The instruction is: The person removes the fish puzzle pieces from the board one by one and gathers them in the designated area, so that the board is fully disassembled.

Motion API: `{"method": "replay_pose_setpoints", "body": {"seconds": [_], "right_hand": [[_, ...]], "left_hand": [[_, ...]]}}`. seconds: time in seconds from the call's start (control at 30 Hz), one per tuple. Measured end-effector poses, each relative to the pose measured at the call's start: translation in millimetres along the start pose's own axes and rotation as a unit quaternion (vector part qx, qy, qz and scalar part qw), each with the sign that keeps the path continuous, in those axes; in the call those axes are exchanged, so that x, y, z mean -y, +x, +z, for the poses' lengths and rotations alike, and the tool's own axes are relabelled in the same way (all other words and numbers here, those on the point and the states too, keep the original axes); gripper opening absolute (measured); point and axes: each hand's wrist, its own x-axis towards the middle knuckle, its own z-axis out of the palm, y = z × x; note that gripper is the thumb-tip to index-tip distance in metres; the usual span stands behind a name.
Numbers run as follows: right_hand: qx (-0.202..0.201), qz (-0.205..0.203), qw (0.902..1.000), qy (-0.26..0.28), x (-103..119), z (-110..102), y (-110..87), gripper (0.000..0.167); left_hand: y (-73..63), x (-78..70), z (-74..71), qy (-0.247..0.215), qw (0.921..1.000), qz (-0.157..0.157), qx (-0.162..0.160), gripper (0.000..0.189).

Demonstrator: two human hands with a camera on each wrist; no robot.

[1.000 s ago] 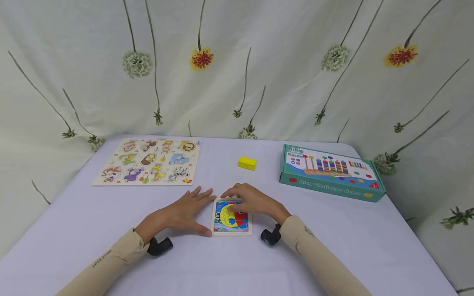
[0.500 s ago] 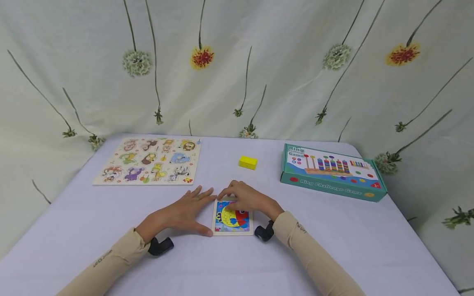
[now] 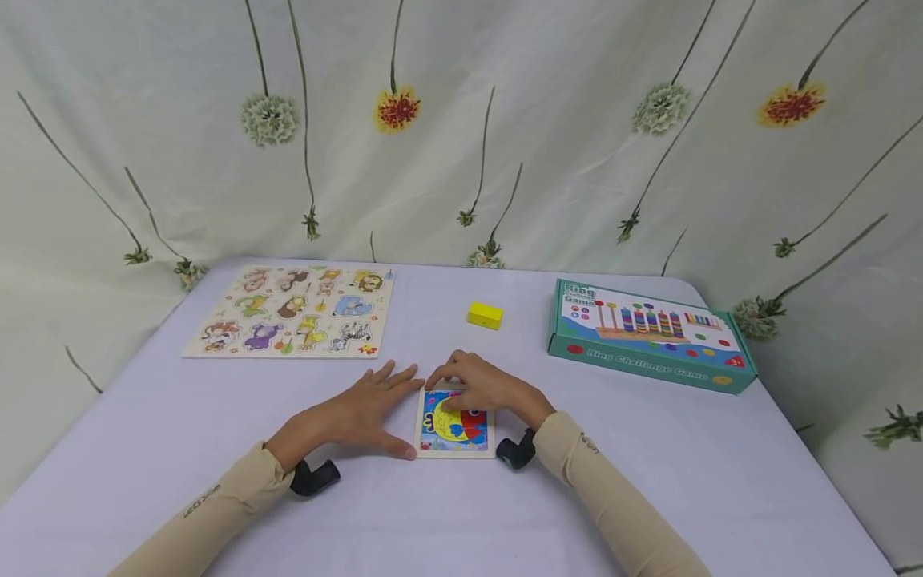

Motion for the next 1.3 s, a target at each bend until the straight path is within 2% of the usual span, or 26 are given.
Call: {"method": "replay_pose_setpoints", "body": {"seconds": [0.27, 0.8, 1.03, 1.3], "right_hand": [[0.008, 0.005, 0.9998, 0.018, -1.2, 1.7, 1.6, 0.034], [0.029, 0.022, 0.9993, 0.006, 0.4, 0.2, 7.2, 0.033], [0.018, -0.007, 0.9998, 0.003, 2.0, -0.9, 3.9, 0.026], [0.021, 0.003, 0.9997, 0.012, 2.0, 0.0, 4.3, 0.030]], "left_hand": [[-0.2, -0.1, 0.7, -0.003, 1.0000, 0.000, -0.001, 0.103], [0.6, -0.4, -0.2, 0.002, 1.0000, 0.000, 0.003, 0.103], [1.7, 1.1, -0.1, 0.007, 1.0000, 0.005, 0.000, 0.103], [1.1, 1.4, 0.1, 0.000, 1.0000, 0.006, 0.000, 0.102]]}}
